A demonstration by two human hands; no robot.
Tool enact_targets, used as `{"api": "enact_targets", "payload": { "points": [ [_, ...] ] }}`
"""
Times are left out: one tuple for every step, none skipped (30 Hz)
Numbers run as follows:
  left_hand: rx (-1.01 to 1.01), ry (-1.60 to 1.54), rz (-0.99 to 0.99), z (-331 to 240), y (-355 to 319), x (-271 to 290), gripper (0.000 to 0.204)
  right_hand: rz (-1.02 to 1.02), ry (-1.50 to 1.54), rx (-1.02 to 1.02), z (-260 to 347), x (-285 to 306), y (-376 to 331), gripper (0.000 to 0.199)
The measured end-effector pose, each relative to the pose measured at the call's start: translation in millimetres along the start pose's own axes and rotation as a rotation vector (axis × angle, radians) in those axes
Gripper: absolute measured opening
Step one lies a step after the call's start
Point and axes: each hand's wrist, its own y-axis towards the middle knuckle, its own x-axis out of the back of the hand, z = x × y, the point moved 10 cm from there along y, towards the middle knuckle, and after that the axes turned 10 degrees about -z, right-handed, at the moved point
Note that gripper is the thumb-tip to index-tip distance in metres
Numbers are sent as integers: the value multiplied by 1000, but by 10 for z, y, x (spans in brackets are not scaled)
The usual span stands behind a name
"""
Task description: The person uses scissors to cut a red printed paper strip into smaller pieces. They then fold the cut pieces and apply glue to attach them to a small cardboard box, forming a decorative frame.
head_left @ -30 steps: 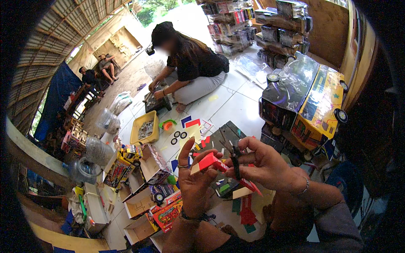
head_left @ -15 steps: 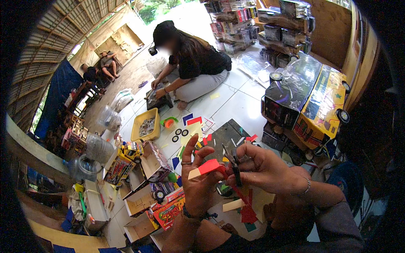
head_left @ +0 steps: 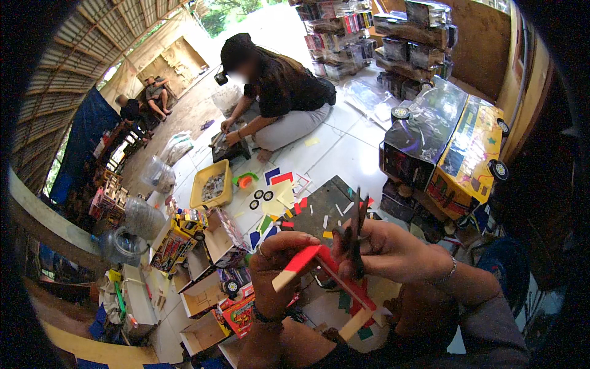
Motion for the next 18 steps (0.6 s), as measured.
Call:
{"api": "enact_targets", "payload": {
  "points": [
    [-15,76,-10,-4,3,12,30,-22,-4,-84,-52,26,-18,31],
    [-32,152,-21,-19,14,28,28,-42,-9,-166,-113,39,-27,32],
    [-66,216,-23,-51,14,26,25,-63,7,-188,-118,44,-29,30],
    [-44,224,-63,-32,19,54,22,-84,22,-209,-126,46,-25,29],
    [-39,220,-93,-29,26,70,19,-112,48,-256,-159,53,-27,27],
    [-33,215,-124,-35,23,91,16,-117,65,-236,-130,38,-20,28],
    [-49,263,-138,-56,19,98,15,-127,93,-242,-128,27,-17,28],
    [-65,311,-151,-83,15,109,13,-159,127,-291,-169,38,-26,29],
    [-84,351,-166,-106,14,121,12,-160,125,-260,-134,34,-20,29],
    [-138,412,-168,-154,15,114,11,-183,130,-274,-143,50,-33,29],
    [-195,464,-171,-207,13,110,11,-206,135,-287,-154,70,-47,29],
    [-265,519,-170,-258,13,92,10,-198,111,-271,-131,82,-42,30],
    [-288,476,-156,-272,26,80,12,-190,86,-254,-108,99,-37,32],
    [-325,435,-141,-296,42,63,14,-173,71,-228,-84,101,-31,33],
    [-361,395,-126,-323,56,48,15,-170,71,-217,-78,115,-25,33],
    [-272,439,-124,-251,81,70,14,-159,81,-195,-64,119,-19,32],
    [-183,483,-120,-182,95,95,16,-140,89,-172,-52,116,-13,32],
    [-112,530,-117,-119,116,112,19,-158,77,-141,-44,150,6,31]
  ]
}}
